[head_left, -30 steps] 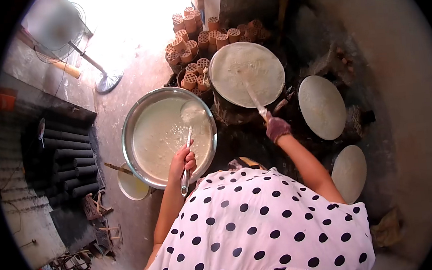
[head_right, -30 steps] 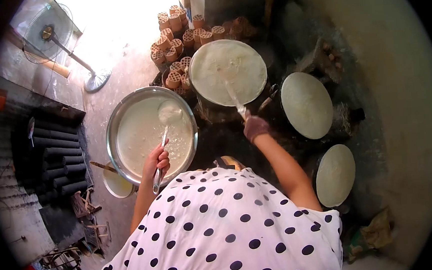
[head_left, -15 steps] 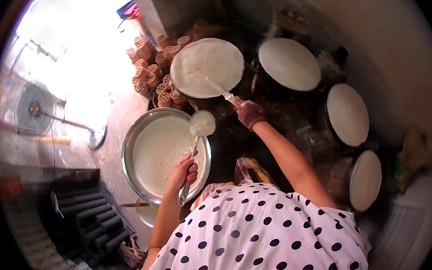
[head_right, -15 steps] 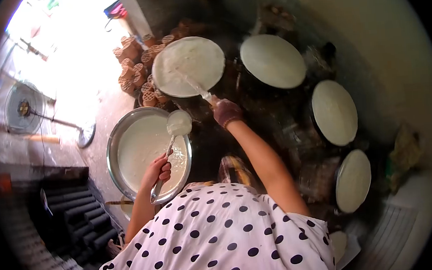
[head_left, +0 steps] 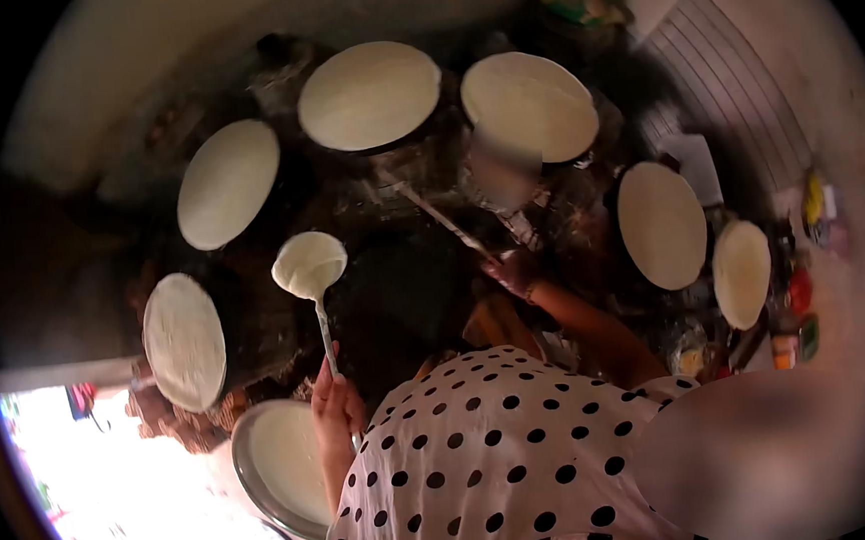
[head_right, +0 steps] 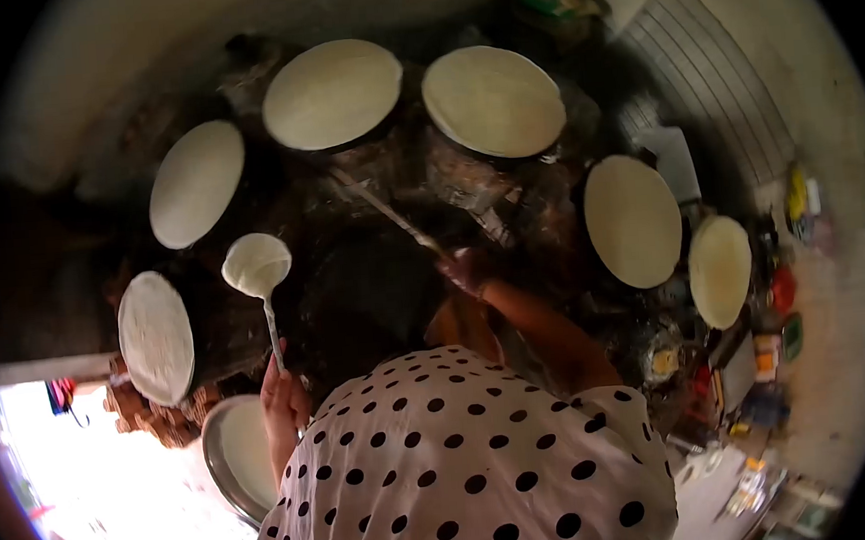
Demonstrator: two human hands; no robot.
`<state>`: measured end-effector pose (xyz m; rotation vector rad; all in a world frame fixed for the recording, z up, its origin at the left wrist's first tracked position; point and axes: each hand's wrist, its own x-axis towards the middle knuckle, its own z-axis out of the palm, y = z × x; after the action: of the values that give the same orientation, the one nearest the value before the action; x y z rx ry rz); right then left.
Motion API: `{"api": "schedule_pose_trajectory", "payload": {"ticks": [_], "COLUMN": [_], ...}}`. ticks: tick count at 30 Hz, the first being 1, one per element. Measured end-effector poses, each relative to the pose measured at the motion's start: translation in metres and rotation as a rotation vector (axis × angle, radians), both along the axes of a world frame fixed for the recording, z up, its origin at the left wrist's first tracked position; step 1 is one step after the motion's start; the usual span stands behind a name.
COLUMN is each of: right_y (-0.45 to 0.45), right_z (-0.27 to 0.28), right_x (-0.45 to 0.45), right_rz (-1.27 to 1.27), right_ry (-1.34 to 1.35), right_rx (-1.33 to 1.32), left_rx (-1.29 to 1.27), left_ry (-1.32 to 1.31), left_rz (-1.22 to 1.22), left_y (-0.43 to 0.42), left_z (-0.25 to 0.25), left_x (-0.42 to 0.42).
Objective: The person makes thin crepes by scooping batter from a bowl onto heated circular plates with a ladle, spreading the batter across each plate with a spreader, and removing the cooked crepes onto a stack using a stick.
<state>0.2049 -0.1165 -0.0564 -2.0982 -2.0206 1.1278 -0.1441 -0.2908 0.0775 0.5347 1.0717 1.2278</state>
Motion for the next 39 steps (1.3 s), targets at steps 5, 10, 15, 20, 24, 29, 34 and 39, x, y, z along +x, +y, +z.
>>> {"api": "schedule_pose_trajectory", "payload": {"ticks": [5, 10, 15, 20, 24, 29, 34, 39], "right_y": [-0.025, -0.024, -0.008, -0.015, -0.024, 0.031, 0.087, 0.149], "right_z": [-0.081, -0.118, -0.071, -0.074, -0.106, -0.136, -0.068, -0.06], "right_x": [0.118, 0.171, 0.201, 0.242, 0.267, 0.231, 0.167, 0.097], "right_rz": [-0.008, -0.225, -0.499, -0.031, 0.22, -0.346, 0.175, -0.308], "right_ry": [-0.31, -0.222, -0.034, -0.463, -0.537, 0.212, -0.331, -0.181], "right_rx": [0.383, 0.227, 0.157, 0.183, 0.42, 0.522, 0.525, 0.456], "left_rx": [-0.35, -0.157, -0.273, -0.36, -0.327, -0.465, -0.215, -0.232], "left_ry": [-0.802, -0.357, -0.184, -0.744, -0.878, -1.137, -0.204, -0.281], "left_rz": [-0.052, -0.128, -0.262, -0.209, -0.12, 0.204, 0.059, 0.1], "left_y": [0.108, 0.144, 0.21, 0.215, 0.211, 0.219, 0.192, 0.205], "left_z": [-0.024, 0.016, 0.003, -0.006, -0.01, -0.012, 0.013, -0.016], "left_x": [0.052, 0.16, 0.209, 0.207, 0.204, 0.19, 0.136, 0.083]}}
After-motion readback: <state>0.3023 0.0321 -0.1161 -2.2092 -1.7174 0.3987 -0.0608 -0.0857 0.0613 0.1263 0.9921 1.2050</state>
